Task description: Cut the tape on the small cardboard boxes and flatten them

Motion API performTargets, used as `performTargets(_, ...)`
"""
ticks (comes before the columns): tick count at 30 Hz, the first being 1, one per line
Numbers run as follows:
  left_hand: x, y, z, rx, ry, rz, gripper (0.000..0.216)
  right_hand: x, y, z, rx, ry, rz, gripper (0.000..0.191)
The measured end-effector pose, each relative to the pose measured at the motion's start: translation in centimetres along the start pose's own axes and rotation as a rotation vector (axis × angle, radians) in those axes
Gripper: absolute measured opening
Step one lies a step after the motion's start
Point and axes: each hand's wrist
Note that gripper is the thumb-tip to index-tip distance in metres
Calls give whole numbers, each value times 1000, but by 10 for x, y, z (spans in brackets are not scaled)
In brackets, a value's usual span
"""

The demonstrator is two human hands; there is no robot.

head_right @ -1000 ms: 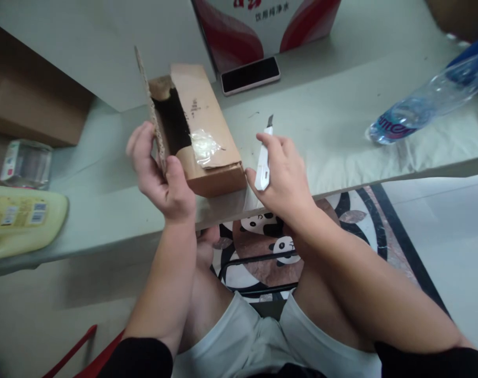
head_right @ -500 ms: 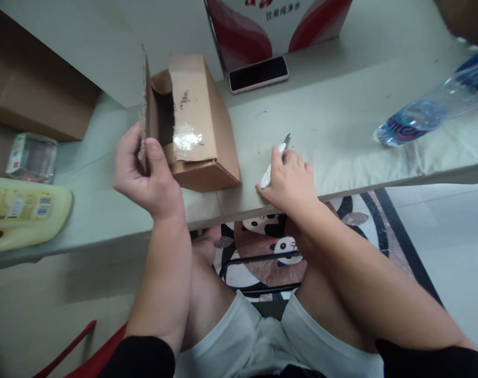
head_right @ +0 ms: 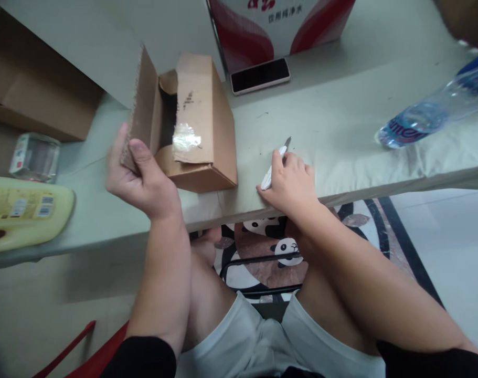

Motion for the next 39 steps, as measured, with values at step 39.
performTargets(39, -34, -17, -24, 186, -430, 295, 38, 0, 8, 6, 2, -95, -39, 95)
Point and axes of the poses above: each hand's wrist, its own x-axis away from the middle knuckle, its own y-axis out of the palm, z = x × y, and after that the axes turned 5 degrees about -y, right-handed
